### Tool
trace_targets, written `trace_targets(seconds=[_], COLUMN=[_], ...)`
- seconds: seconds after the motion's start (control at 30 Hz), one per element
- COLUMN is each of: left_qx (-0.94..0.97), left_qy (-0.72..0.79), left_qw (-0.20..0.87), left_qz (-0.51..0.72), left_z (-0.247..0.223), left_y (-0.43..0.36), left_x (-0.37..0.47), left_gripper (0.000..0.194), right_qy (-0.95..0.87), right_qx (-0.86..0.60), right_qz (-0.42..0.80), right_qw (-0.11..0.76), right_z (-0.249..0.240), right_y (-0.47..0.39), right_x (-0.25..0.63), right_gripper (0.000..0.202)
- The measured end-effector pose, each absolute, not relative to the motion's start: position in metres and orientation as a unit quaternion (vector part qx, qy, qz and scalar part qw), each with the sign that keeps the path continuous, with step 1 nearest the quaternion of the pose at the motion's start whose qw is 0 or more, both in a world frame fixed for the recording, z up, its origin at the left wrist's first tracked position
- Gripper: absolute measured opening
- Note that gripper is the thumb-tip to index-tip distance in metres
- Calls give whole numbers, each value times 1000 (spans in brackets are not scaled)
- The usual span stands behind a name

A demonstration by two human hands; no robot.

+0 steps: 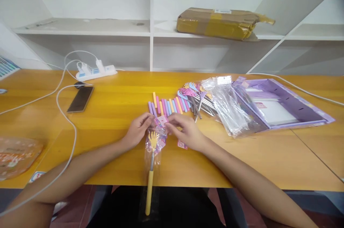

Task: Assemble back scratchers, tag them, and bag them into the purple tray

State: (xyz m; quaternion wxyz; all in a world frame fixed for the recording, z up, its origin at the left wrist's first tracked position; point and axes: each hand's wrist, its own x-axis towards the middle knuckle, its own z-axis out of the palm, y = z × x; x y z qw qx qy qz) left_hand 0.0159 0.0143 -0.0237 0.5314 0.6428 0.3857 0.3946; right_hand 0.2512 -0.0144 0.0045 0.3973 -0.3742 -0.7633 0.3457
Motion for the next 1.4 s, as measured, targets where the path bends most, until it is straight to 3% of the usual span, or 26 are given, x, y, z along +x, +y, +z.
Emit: trace_targets(seconds=[0.1, 0.23, 0.5, 0.77, 1.1, 1.4], left_qx=[650, 653, 654, 678, 612, 527], left_qy=[353, 341, 354, 355, 390, 295], left_qw=[557, 565, 567, 513, 564, 683], left_qz=[378, 371, 354, 389, 395, 410], left_z=[-27, -33, -44, -35, -40, -40], left_y=[10, 7, 12, 13, 16, 14], left_x=[22, 24, 23, 22, 20, 24], left_gripper=[36, 35, 43, 32, 35, 36], right_qy=[-792, -788, -766, -805, -816, -872], right_qx=[-385, -388, -414, -386, -391, -374], right_qz=[169, 86, 53, 42, -4, -48], right_qw=[443, 470, 489, 448, 426, 313], right_z=[-7, -14, -14, -14, -21, -15], right_y=[-12, -7, 0, 1, 3, 1], right_x=[241, 244, 248, 253, 252, 256], right_gripper=[10, 10, 11, 15, 20, 36])
